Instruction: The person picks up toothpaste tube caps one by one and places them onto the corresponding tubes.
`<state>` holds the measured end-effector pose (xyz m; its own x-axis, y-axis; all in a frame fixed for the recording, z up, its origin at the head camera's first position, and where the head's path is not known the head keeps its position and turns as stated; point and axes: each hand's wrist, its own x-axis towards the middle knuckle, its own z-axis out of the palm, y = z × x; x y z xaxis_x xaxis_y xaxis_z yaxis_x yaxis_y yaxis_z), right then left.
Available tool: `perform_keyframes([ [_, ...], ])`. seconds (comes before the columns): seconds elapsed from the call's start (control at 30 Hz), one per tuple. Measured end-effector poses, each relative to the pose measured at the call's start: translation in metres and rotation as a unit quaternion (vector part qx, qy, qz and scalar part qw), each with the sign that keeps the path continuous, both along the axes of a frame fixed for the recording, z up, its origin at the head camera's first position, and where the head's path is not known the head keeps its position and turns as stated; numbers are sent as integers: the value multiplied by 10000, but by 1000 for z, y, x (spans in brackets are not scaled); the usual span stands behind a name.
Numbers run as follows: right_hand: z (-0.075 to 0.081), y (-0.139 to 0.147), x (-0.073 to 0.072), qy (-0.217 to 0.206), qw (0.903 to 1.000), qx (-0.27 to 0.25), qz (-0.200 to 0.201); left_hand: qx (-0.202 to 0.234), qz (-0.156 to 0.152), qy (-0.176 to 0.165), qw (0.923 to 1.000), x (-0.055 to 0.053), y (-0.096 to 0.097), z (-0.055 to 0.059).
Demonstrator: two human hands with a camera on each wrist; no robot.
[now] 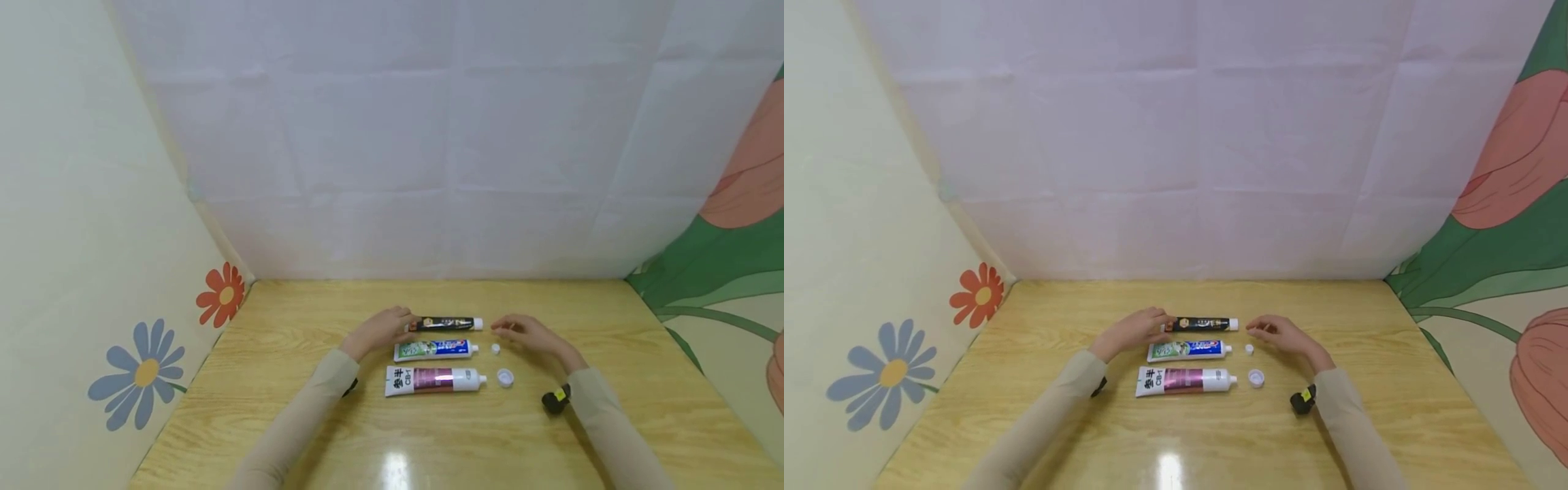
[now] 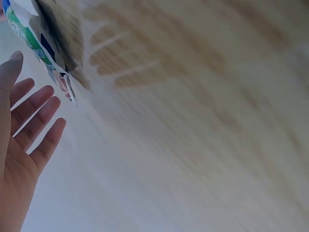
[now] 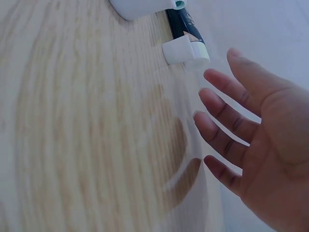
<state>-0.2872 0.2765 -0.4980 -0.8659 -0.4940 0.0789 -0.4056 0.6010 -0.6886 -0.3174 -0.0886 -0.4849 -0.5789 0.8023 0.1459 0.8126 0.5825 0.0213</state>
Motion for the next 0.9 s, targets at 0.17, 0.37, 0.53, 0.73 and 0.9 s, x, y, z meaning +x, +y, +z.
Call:
perform_keyframes([
  [0.17, 2, 0, 4, -261, 9995, -34, 184, -154, -196, -24, 9997, 4, 0, 0],
  [0.37, -2, 0, 7, -633, 9969, -205, 409, -322, -252, -105, 9991, 8, 3, 0],
  [0.53, -4, 0, 8, -742, 9950, -384, 540, -694, -223, -148, 9972, 11, 4, -3],
  [0.73, -6, -2, 8, -828, 9949, -295, 495, -693, -113, -397, 9967, 17, 5, -3],
  [0.9, -5, -4, 10, -802, 9955, -183, 463, -730, -276, -265, 9966, 19, 7, -2],
])
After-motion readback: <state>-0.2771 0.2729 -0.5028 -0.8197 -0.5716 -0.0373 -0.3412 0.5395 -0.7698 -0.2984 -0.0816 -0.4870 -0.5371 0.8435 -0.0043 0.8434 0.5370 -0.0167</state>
